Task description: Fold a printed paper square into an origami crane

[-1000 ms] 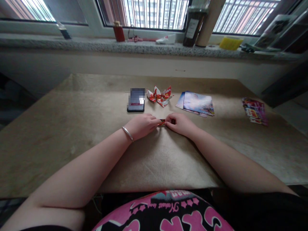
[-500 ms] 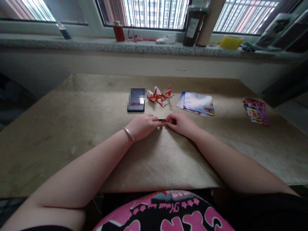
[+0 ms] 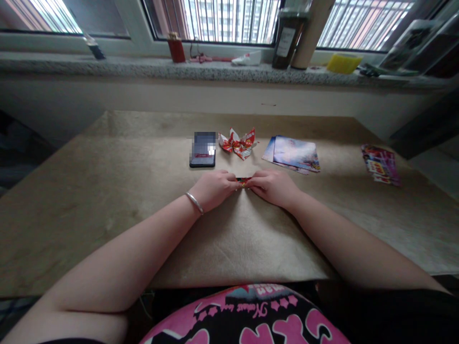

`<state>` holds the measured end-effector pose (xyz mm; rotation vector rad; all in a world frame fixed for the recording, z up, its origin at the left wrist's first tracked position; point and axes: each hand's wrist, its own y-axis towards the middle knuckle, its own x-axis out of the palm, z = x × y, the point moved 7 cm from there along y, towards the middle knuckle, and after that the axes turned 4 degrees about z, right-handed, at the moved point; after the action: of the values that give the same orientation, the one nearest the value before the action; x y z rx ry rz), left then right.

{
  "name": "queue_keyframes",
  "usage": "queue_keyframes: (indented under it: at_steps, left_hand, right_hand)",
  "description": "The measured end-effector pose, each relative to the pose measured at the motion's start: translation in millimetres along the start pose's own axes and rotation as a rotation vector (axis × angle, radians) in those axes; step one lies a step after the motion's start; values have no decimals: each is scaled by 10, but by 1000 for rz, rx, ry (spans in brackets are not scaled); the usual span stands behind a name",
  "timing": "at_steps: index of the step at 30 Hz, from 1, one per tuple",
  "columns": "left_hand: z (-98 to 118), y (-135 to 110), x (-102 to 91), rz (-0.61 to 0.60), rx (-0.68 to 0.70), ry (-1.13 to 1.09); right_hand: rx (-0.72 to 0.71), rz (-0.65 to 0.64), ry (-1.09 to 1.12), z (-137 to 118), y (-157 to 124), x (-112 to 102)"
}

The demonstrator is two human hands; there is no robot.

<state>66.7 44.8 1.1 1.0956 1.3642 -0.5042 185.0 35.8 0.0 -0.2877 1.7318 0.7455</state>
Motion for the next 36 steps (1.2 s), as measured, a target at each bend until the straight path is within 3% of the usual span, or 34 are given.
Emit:
queue_keyframes:
  at_steps: [16, 23, 36]
  left_hand:
    - [53, 10, -24, -43, 35, 53]
    - [46, 21, -19, -74, -4, 61]
    - [-8, 1, 4, 28, -21, -9]
  right_hand:
    - [35, 11, -4, -16, 28, 11]
    - [53, -59, -107, -96, 53, 11]
    - [167, -17, -44, -33, 47, 6]
